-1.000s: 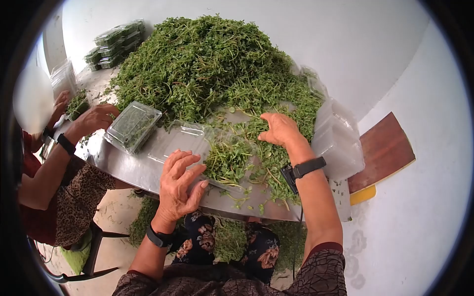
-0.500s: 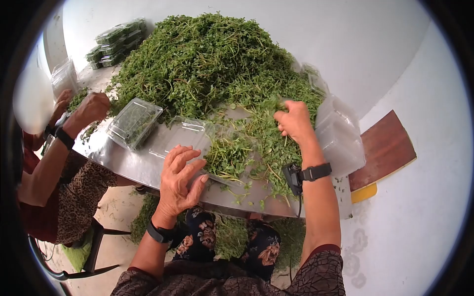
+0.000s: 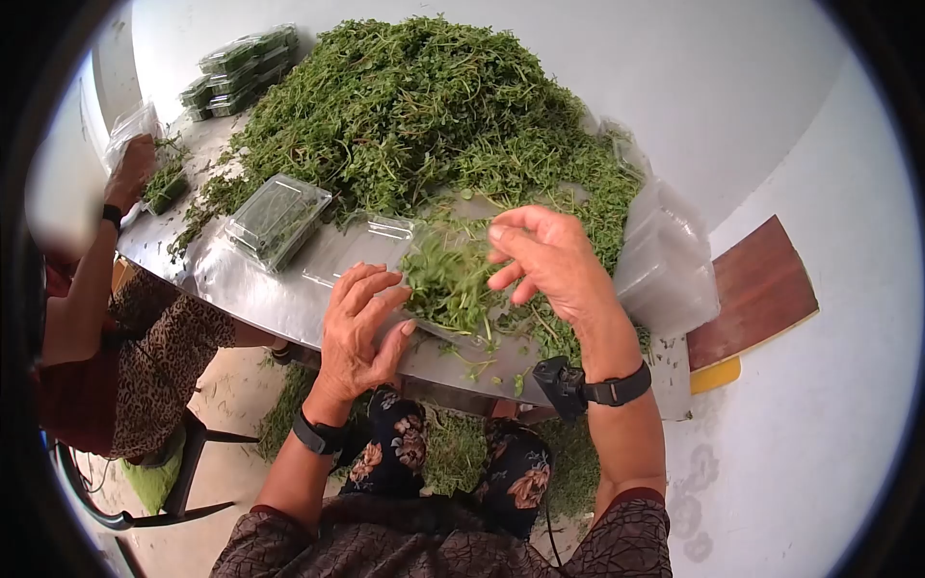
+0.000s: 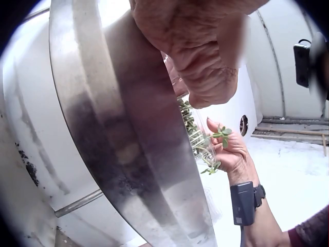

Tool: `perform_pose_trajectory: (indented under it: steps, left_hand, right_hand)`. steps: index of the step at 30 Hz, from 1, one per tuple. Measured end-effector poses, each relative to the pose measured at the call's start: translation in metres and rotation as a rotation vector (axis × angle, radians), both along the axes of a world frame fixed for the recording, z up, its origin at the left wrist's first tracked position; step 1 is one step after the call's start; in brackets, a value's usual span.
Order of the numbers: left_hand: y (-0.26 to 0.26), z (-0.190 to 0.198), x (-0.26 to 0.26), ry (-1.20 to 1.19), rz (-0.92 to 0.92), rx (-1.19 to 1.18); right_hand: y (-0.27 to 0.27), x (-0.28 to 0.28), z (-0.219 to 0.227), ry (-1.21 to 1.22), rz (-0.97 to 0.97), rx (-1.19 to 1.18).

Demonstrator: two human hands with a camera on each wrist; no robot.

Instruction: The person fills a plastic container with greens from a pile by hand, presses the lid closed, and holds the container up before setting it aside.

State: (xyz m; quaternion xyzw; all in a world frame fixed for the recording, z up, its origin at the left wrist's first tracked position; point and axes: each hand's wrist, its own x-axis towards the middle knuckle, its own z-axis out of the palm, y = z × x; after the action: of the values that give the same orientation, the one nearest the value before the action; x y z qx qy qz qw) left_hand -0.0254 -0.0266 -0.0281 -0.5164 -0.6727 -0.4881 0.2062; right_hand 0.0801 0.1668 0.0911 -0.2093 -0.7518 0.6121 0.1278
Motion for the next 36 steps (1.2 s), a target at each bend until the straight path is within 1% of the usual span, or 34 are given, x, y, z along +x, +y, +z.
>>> perform_pose_trajectory:
  steps: [2, 3, 5, 6, 8, 9, 11, 12, 14, 15, 17, 19, 21, 22, 23, 25, 29, 31, 32, 34, 36]
  left_hand:
    - [0.0, 0.0, 0.0, -0.01, -0.002, 0.013]
    - [0.001, -0.001, 0.0, -0.006, 0.0, 0.019]
    - [0.001, -0.001, 0.0, -0.004, 0.003, 0.028]
    - [0.001, -0.001, 0.0, -0.001, 0.005, 0.023]
    - [0.0, -0.001, 0.0, 0.004, 0.005, 0.021]
    - [0.0, -0.001, 0.001, 0.003, 0.01, 0.015]
    - [0.0, 0.0, 0.001, 0.004, 0.011, 0.013]
    - [-0.001, 0.001, 0.001, 0.008, 0.009, -0.003]
    - [-0.001, 0.002, 0.001, 0.016, 0.007, -0.019]
    - [-0.002, 0.003, 0.001, 0.013, 0.007, -0.027]
    - [-0.002, 0.004, 0.002, 0.01, 0.006, -0.037]
    - [-0.003, 0.004, 0.002, 0.0, 0.002, -0.047]
    - [-0.003, 0.005, 0.002, -0.002, 0.001, -0.049]
    - [-0.003, 0.006, 0.002, -0.005, 0.0, -0.051]
    - [-0.003, 0.006, 0.002, -0.003, 0.0, -0.05]
    - [-0.003, 0.006, 0.002, -0.001, 0.006, -0.055]
    - [-0.003, 0.004, 0.001, 0.006, 0.005, -0.056]
    - [-0.003, 0.004, 0.001, 0.005, -0.001, -0.051]
    - [-0.003, 0.004, 0.0, 0.003, -0.003, -0.052]
    - [-0.002, 0.003, 0.0, 0.008, -0.008, -0.046]
    - [-0.001, 0.002, 0.001, -0.004, -0.001, -0.037]
  right_hand:
    - [0.009, 0.001, -0.001, -0.016, -0.078, 0.146]
    - [0.015, 0.001, -0.001, -0.016, -0.08, 0.147]
    - [0.025, 0.001, -0.003, -0.059, -0.169, 0.208]
    - [0.033, -0.001, -0.006, -0.059, -0.168, 0.211]
    - [0.051, -0.007, -0.013, -0.127, -0.25, 0.345]
    - [0.06, -0.012, -0.017, -0.124, -0.253, 0.35]
    - [0.076, -0.02, -0.023, -0.193, -0.238, 0.497]
    - [0.082, -0.025, -0.024, -0.19, -0.242, 0.5]
    - [0.091, -0.038, -0.025, -0.419, -0.11, 0.558]
    - [0.095, -0.045, -0.028, -0.416, -0.111, 0.559]
    - [0.098, -0.058, -0.034, -0.55, -0.001, 0.809]
    - [0.096, -0.068, -0.037, -0.566, 0.005, 0.815]
    - [0.093, -0.079, -0.04, -0.651, 0.011, 1.002]
    - [0.098, -0.082, -0.052, -0.595, -0.034, 1.079]
    - [0.101, -0.087, -0.059, -0.593, -0.035, 1.08]
    - [0.108, -0.095, -0.07, -0.625, -0.037, 1.193]
    - [0.124, -0.106, -0.088, -0.676, -0.081, 1.274]
    - [0.124, -0.102, -0.087, -0.569, -0.169, 1.159]
    - [0.121, -0.097, -0.079, -0.572, -0.17, 1.158]
    - [0.113, -0.08, -0.054, -0.38, -0.187, 1.039]
    - [0.109, -0.065, -0.04, -0.354, -0.2, 1.026]
